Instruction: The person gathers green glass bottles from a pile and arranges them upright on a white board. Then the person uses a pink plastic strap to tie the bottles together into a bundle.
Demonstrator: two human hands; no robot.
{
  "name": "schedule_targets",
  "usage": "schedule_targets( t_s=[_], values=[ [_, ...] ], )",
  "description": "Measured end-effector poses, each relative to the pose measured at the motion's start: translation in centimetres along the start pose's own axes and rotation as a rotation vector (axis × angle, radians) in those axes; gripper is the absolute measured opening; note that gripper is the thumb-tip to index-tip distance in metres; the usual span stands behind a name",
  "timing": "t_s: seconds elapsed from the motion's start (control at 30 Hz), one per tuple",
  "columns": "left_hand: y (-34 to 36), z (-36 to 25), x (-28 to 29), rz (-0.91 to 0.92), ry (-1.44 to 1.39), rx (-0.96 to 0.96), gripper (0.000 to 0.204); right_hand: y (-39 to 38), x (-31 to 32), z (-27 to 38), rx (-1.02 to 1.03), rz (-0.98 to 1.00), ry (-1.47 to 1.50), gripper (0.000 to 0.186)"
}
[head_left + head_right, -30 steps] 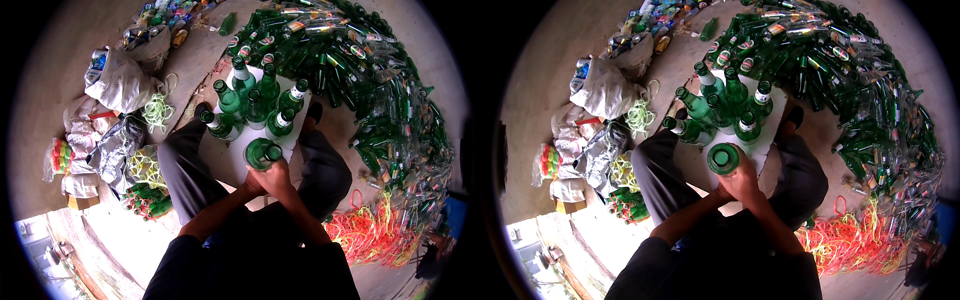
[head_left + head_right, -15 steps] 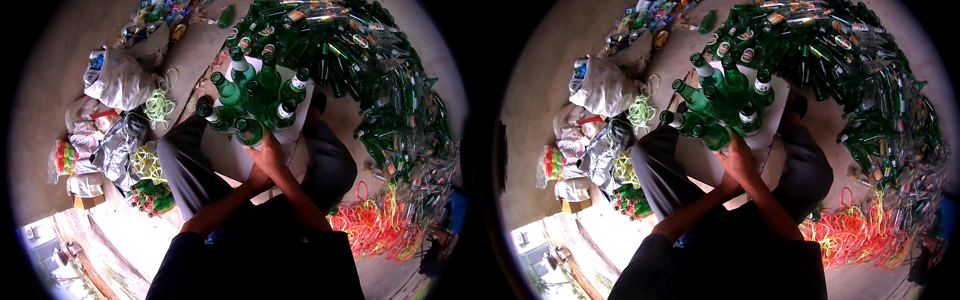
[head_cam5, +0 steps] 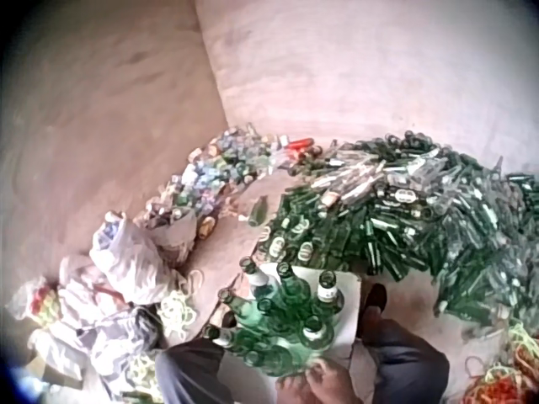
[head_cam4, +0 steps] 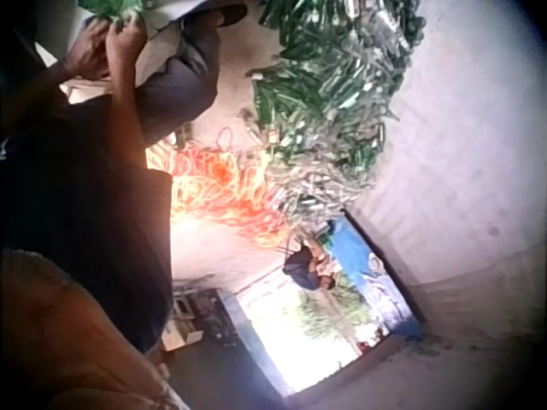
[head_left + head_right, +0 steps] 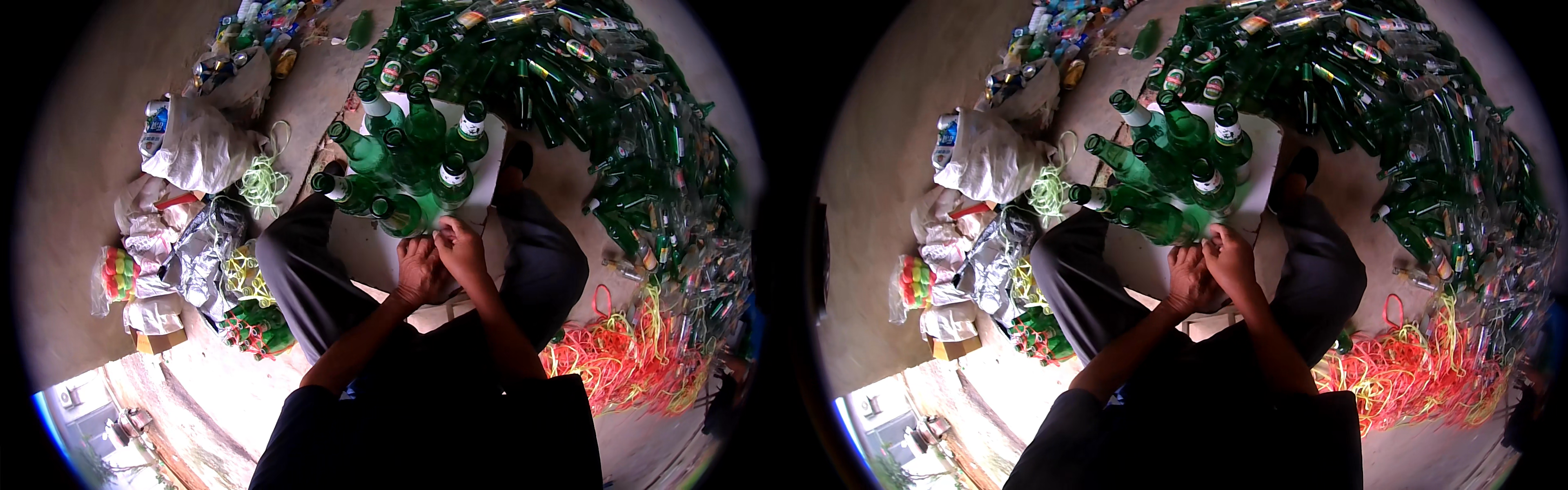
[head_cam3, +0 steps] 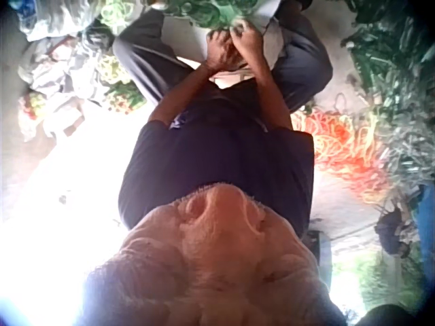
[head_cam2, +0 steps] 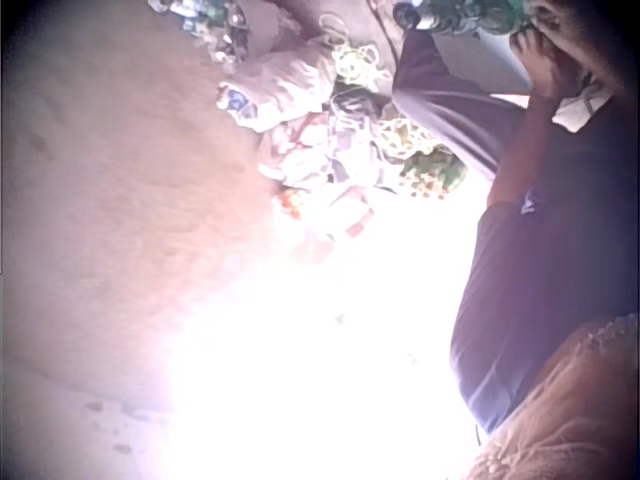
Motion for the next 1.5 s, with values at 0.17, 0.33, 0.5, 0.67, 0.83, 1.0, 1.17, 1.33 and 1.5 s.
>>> schedule_targets(
  t_s=[0.17, 0.33, 0.5, 0.67, 0.83, 1.0, 1.17, 1.33, 1.5],
  values=[
    [1.0, 0.8, 0.4, -0.013, -0.088, 0.017, 0.057, 0.5, 0.0, -0.1, -0.021, -0.008, -0.077, 0.027],
    [1.2, 1.7, 0.1, -0.059, -0.045, -0.031, 0.061, 0.6, 0.1, 0.1, 0.019, -0.039, -0.067, 0.026],
    [1.1, 2.1, -0.1, -0.040, -0.088, 0.019, 0.062, 0.6, 0.0, -0.1, 0.039, -0.057, -0.045, 0.025],
    [0.9, 2.6, -0.8, -0.043, -0.109, 0.076, 0.063, 0.5, -0.1, -0.2, 0.036, -0.046, -0.045, 0.025],
    [1.0, 2.6, -0.8, -0.033, -0.106, 0.083, 0.064, 0.5, -0.1, -0.4, 0.004, -0.046, -0.029, 0.026],
    [0.9, 2.4, -1.1, -0.036, -0.082, 0.086, 0.064, 0.4, 0.1, -0.6, -0.007, -0.063, 0.005, 0.026],
    [0.7, 1.9, -1.6, -0.045, -0.018, 0.087, 0.064, 0.4, 0.4, -0.9, -0.003, -0.108, 0.062, 0.026],
    [1.0, -0.6, -1.5, -0.097, -0.095, 0.026, 0.071, 0.2, 1.0, -2.0, -0.049, -0.201, 0.192, 0.020],
    [3.4, -3.0, -1.5, -0.071, -0.132, -0.086, 0.061, -0.2, 3.1, -2.3, -0.150, -0.333, 0.355, 0.028]
  ],
)
Point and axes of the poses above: each hand's wrist, its own y-axis towards the middle knuckle, its own x-axis out of the back of the hand, z = x × y, the point moved 7 cm from there along y, towards the middle knuckle, and after that the axes turned 15 degrees about y, right-handed, at the moved point
